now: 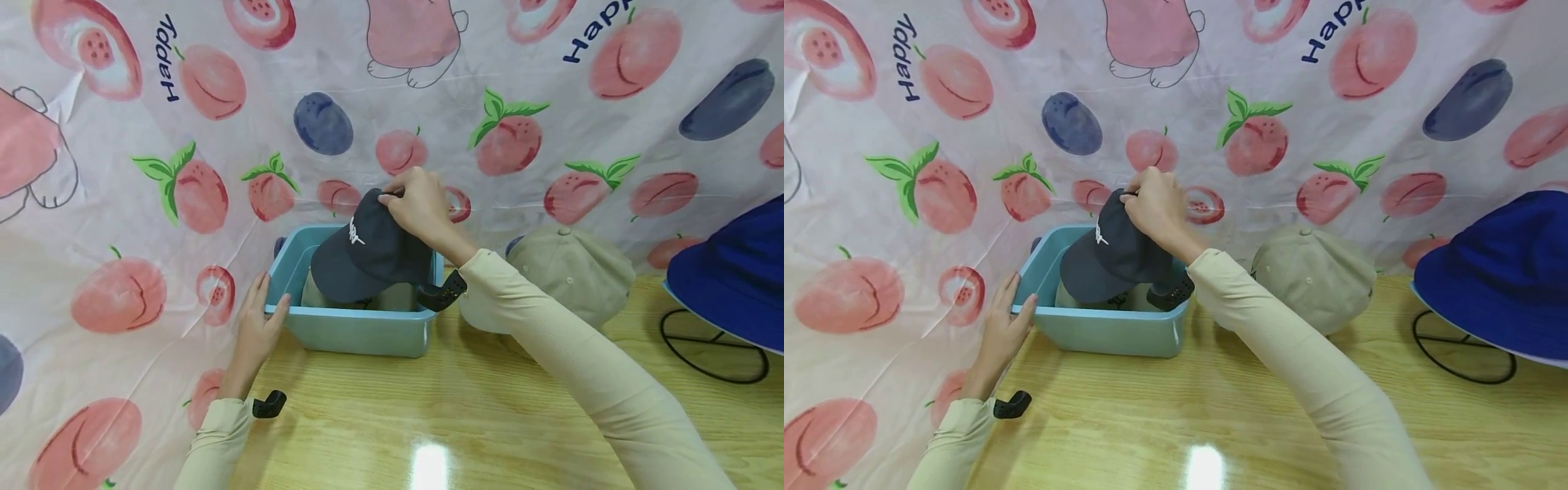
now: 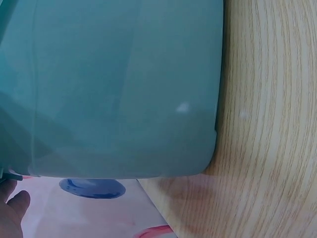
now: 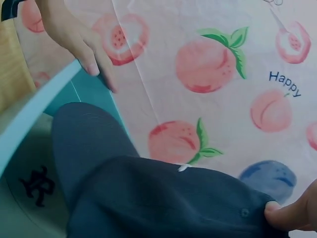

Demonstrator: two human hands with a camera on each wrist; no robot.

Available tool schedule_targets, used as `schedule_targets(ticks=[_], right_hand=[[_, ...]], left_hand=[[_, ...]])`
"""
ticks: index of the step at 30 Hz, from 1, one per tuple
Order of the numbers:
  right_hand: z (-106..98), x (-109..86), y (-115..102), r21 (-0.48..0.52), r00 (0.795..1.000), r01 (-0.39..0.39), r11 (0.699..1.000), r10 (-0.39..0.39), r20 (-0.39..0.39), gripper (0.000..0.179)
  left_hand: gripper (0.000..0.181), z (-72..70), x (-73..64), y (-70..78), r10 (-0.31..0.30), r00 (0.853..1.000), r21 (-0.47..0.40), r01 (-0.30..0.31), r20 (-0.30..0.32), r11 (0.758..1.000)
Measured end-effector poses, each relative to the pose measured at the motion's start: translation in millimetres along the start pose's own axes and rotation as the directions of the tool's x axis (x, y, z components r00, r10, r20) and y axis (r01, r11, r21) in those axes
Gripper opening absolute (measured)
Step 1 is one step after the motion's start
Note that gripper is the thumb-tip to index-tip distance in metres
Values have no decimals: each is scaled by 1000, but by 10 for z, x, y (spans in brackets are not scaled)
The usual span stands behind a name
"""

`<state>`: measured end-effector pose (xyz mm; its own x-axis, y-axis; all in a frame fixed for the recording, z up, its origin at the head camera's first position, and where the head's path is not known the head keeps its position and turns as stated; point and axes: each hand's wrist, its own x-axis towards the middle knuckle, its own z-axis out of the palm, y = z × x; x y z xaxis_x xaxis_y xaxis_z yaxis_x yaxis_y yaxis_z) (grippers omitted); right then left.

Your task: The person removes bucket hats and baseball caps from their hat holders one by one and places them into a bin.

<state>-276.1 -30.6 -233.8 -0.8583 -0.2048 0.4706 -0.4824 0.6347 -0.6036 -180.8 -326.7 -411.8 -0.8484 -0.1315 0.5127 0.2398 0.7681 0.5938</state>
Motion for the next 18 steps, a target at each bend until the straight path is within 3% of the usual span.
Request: schedule_targets(ticks=[8,18], right_hand=[[298,-73,17,77,999,-17,997,20,-36,16],[647,-215,116,173,994,-90,981,99,-41,13]], left_hand=[[66,-10,3,21,-11,1000,-8,11,7,1000],[65,3,-5,3,-12,1000,-6,12,-2,1000]])
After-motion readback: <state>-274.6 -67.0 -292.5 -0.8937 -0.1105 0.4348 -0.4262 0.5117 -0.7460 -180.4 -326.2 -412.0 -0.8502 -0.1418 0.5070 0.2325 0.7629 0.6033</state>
